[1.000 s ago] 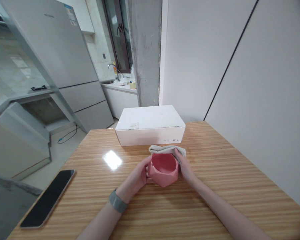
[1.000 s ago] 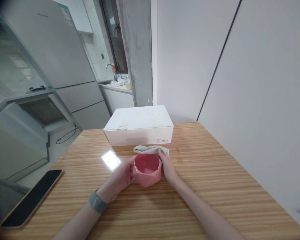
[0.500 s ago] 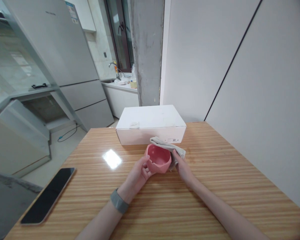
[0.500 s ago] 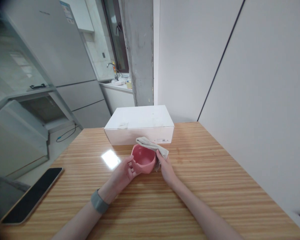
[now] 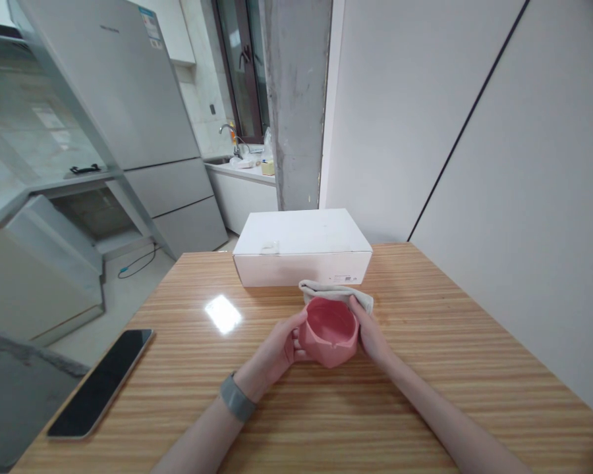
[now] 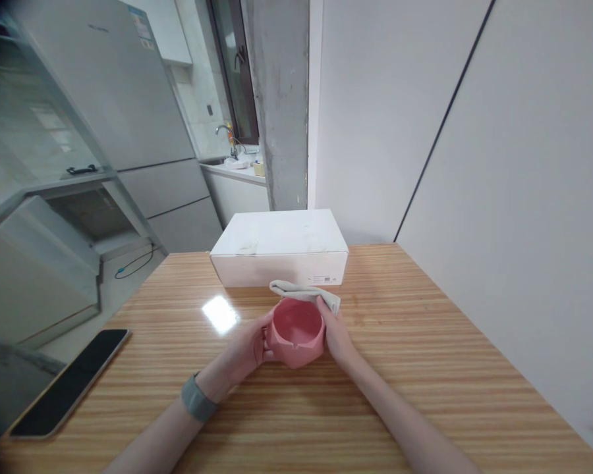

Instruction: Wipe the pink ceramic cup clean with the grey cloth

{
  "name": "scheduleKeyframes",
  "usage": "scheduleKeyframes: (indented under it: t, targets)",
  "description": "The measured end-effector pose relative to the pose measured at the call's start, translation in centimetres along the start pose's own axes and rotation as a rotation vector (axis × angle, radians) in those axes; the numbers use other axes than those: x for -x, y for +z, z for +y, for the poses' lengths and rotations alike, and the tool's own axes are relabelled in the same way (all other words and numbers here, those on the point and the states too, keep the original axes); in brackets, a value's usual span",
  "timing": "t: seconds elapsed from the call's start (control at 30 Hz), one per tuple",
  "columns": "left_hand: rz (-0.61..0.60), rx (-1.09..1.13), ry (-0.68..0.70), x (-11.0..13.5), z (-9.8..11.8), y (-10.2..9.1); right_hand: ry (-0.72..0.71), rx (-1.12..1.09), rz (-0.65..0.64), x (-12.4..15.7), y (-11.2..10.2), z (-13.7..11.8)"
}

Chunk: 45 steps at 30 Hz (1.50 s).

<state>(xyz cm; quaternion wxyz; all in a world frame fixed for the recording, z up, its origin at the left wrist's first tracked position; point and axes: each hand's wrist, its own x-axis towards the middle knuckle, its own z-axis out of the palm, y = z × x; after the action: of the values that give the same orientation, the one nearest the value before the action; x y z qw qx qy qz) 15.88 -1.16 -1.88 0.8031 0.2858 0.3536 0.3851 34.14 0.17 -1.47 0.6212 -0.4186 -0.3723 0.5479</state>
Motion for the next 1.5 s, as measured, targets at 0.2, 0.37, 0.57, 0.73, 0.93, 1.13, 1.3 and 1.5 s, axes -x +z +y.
scheduleKeyframes:
  t: [0.2, 0.37, 0.57, 0.73, 0.93, 1.13, 1.3, 1.5]
  targets:
    - [-0.03, 0.034, -0.04, 0.2, 0.0, -0.2, 0.041, -0.009, -0.052, -0.1, -0.3, 0.3]
    - [0.053, 0.106, 0.007, 0.0, 0.0, 0.4, -0.005, -0.022, -0.031, -0.6, -0.8, 1.0]
    - [0.1, 0.192, 0.092, 0.1, 0.3, 1.5, -0.073, -0.036, -0.082, -1.0, -0.7, 2.0]
    - [-0.003, 0.199, 0.111, 0.7, 0.5, 1.5, -0.072, -0.036, -0.101, -0.8, -0.5, 1.9]
    - [-0.064, 0.123, -0.034, 0.7, 1.0, 0.9, -0.035, -0.014, -0.071, -0.7, -0.9, 1.5]
    - [-0.078, 0.118, -0.083, 0.5, 0.8, 0.4, -0.002, -0.02, -0.036, -0.2, -0.6, 0.5]
    - [-0.096, 0.16, -0.082, 0.5, 0.7, 0.0, 0.01, -0.015, -0.055, 0.0, -0.2, 0.0]
    - [-0.007, 0.233, -0.033, 0.2, 0.8, 0.2, -0.086, -0.02, -0.169, -0.3, -0.2, 0.6]
